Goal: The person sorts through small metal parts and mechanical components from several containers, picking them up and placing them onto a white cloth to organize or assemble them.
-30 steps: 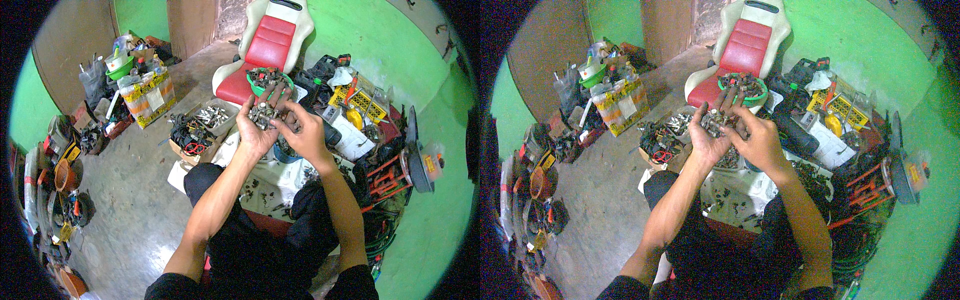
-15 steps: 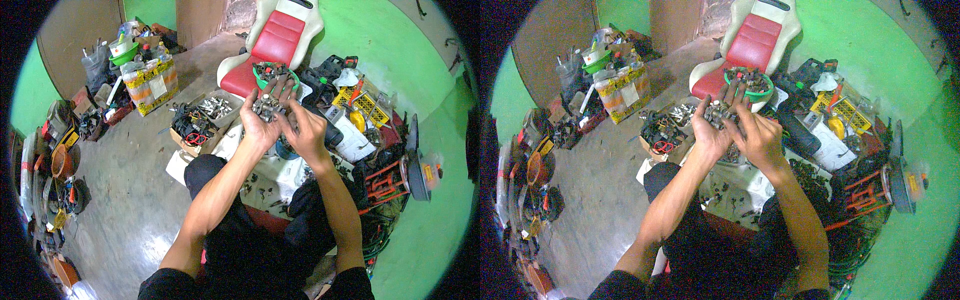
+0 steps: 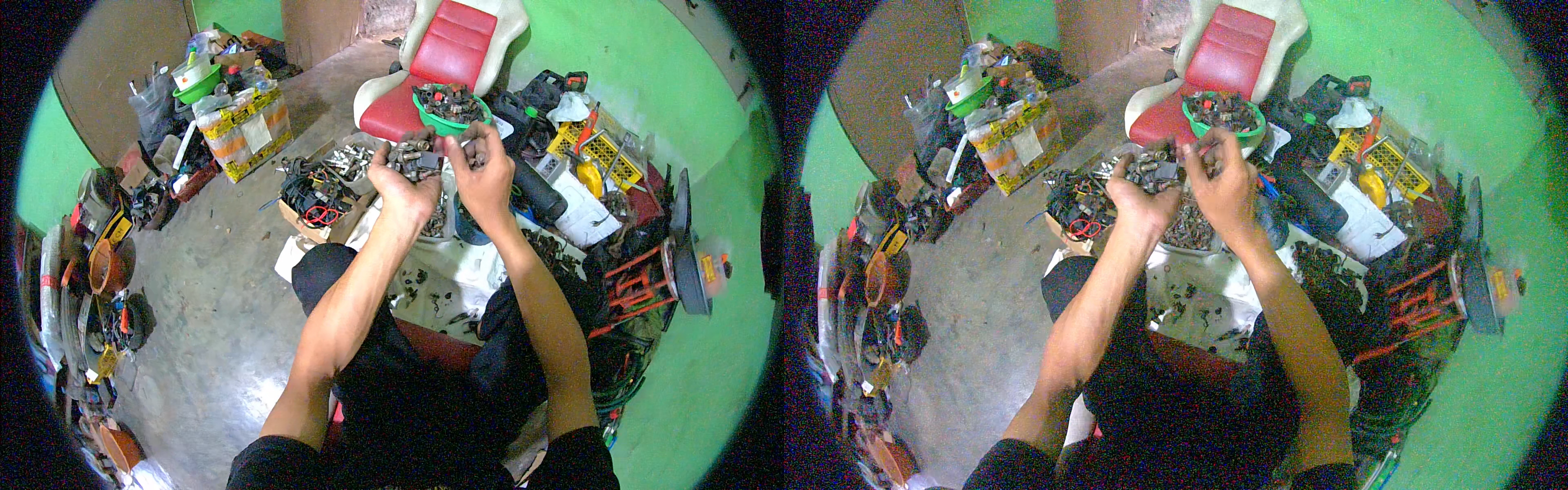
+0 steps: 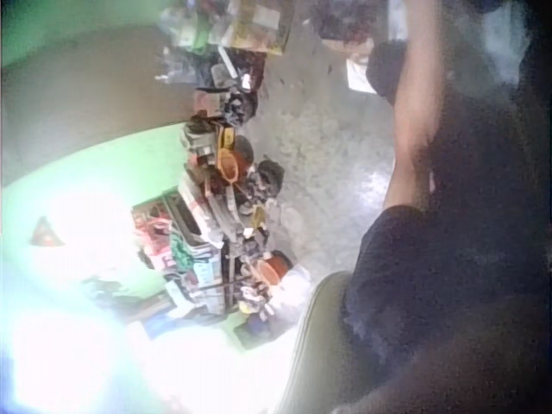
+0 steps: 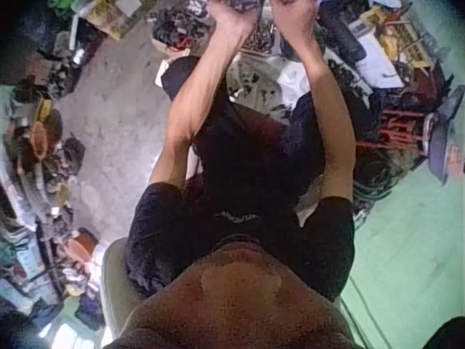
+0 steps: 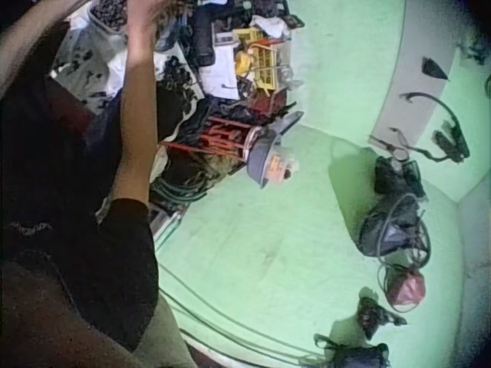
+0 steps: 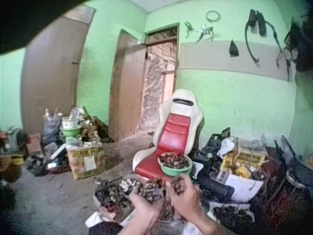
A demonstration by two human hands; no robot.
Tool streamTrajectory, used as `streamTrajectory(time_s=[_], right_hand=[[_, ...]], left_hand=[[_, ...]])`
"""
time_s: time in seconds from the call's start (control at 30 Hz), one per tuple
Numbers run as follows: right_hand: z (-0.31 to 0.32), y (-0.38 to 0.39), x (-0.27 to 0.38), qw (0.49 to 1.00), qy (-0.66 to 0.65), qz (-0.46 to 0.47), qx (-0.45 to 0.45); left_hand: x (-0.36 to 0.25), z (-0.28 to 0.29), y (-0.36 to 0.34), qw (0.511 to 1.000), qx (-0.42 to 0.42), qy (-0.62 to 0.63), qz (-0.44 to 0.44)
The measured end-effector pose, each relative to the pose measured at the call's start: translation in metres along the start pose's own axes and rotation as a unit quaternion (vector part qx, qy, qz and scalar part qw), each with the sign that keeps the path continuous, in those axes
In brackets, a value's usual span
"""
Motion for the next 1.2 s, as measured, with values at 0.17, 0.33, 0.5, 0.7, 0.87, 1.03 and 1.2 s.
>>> streamTrajectory(time_s=[0.17, 0.33, 0.5, 0.7, 0.87, 1.03, 1.2], right_hand=[[-0.011, 0.013, -0.071, 0.829, -0.338, -0.445, 0.023], [-0.039, 0.072, -0.126, 0.706, -0.273, -0.649, 0.07], [-0.069, 0.17, -0.208, 0.591, -0.352, -0.725, 0.023], [-0.099, 0.202, -0.265, 0.56, -0.447, -0.695, -0.052], [-0.081, 0.146, -0.261, 0.645, -0.446, -0.62, -0.007], [-0.058, 0.082, -0.224, 0.718, -0.382, -0.566, 0.136], [0.003, -0.007, -0.163, 0.805, -0.146, -0.503, 0.281]], left_hand=[[-0.011, 0.008, -0.007, 0.999, -0.042, -0.007, -0.014], [-0.021, 0.017, -0.014, 0.996, -0.07, -0.047, -0.018], [-0.013, 0.021, -0.016, 0.993, -0.074, -0.096, 0.007], [-0.004, 0.038, -0.026, 0.986, -0.103, -0.125, 0.048], [0.011, 0.03, -0.025, 0.985, -0.057, -0.156, 0.053], [0.013, 0.032, -0.03, 0.985, -0.038, -0.131, 0.103], [0.024, 0.02, -0.024, 0.964, 0.019, -0.245, 0.099]])
Point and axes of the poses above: each hand's wrist, its own y-axis away from the middle knuckle, its own z-axis out of the back of the hand, x = y × z, the point moved 4 cm from there along -y, towards the middle knuckle, and after that the axes turned 4 degrees about -y, right-handed, at the moved point
